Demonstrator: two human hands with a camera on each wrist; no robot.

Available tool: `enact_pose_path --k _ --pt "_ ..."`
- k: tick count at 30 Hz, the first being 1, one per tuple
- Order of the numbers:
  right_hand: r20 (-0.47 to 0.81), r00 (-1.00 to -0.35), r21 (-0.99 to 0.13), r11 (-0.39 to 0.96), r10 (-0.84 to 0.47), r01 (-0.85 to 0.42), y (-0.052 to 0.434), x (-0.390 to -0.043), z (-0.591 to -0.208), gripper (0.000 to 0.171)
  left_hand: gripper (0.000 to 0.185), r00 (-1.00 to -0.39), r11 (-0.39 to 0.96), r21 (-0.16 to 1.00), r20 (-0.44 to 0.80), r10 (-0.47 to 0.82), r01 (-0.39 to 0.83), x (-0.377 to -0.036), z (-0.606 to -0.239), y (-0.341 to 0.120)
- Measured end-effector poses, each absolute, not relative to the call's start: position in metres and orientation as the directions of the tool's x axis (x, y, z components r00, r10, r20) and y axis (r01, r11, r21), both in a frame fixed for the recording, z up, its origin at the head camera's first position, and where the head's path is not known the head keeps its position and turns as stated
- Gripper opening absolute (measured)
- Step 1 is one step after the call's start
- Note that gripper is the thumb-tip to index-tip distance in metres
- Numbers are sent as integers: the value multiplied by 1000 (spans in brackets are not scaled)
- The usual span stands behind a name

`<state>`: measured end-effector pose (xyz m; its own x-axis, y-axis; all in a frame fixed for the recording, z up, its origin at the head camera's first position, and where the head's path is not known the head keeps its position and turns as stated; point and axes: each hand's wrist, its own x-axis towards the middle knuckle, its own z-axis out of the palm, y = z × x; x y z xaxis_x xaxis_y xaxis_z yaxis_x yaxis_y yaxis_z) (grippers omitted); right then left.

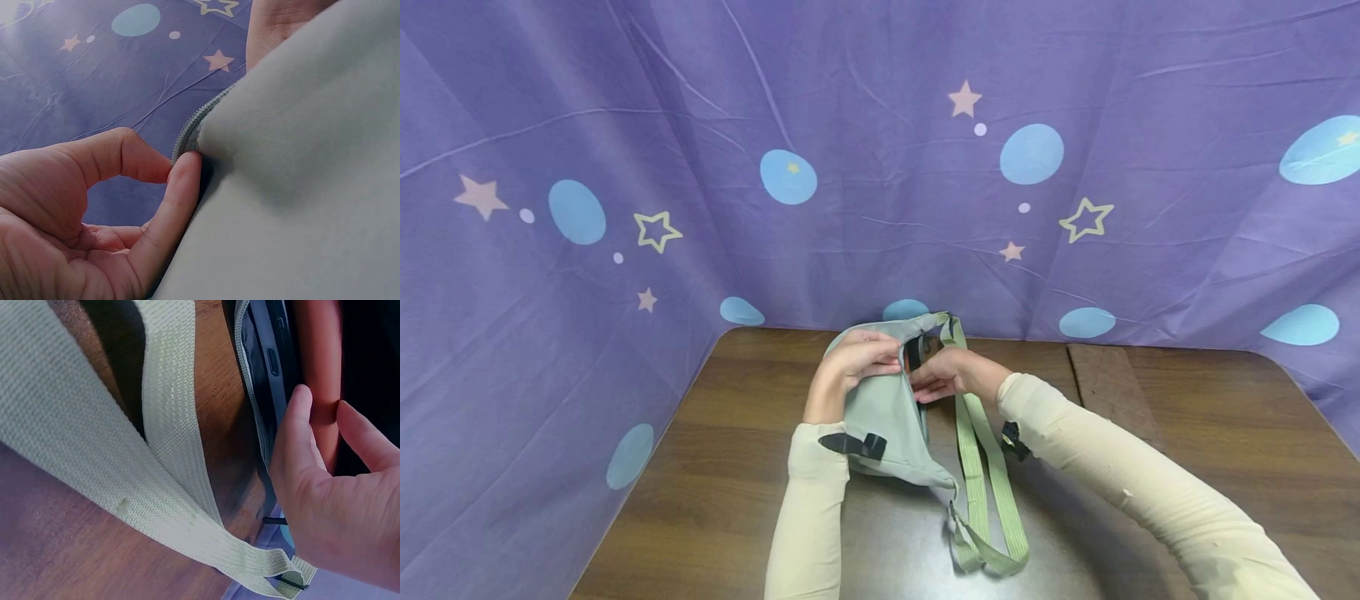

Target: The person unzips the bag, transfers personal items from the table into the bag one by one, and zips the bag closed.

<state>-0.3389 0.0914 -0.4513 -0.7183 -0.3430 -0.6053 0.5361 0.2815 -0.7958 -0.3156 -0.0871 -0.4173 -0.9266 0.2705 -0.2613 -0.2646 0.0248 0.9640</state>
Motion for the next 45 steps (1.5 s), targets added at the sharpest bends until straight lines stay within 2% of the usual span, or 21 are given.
enact_pose_path --k 4,12,17,20,25,29,32,35,39,45 --pt "-607 -710 -794 305 -357 525 94 -339 -451 11 8 -926 21 964 -260 274 -264 -315 -418 -87" --pt "-633 -682 -771 379 -367 512 100 -343 -440 22 11 -923 36 963 -267 276 -268 -316 -417 -87" --pt "-612 -700 -783 403 -367 474 108 -343 -429 30 17 -924 42 962 -271 270 -270 -317 -415 -88" --pt "-585 -727 -802 391 -358 452 117 -342 -424 38 15 -924 42 962 -271 271 -269 -317 -415 -89" --pt "-499 -806 -843 395 -319 365 135 -338 -419 40 9 -922 37 962 -271 276 -271 -318 -416 -88" --pt "-385 -883 -871 421 -268 252 156 -335 -417 39 9 -922 36 961 -272 275 -273 -319 -418 -87" --pt "-251 -945 -872 473 -212 126 173 -333 -418 35 10 -923 29 961 -271 275 -273 -319 -419 -87" --pt "-61 -988 -783 621 -139 -39 190 -329 -421 29 7 -922 22 961 -270 277 -275 -319 -419 -88" --pt "158 -984 -546 822 -85 -159 212 -323 -429 26 6 -920 17 960 -273 281 -280 -318 -419 -88" --pt "281 -952 -287 937 -118 -200 245 -320 -443 25 8 -921 24 961 -271 279 -276 -317 -416 -87"
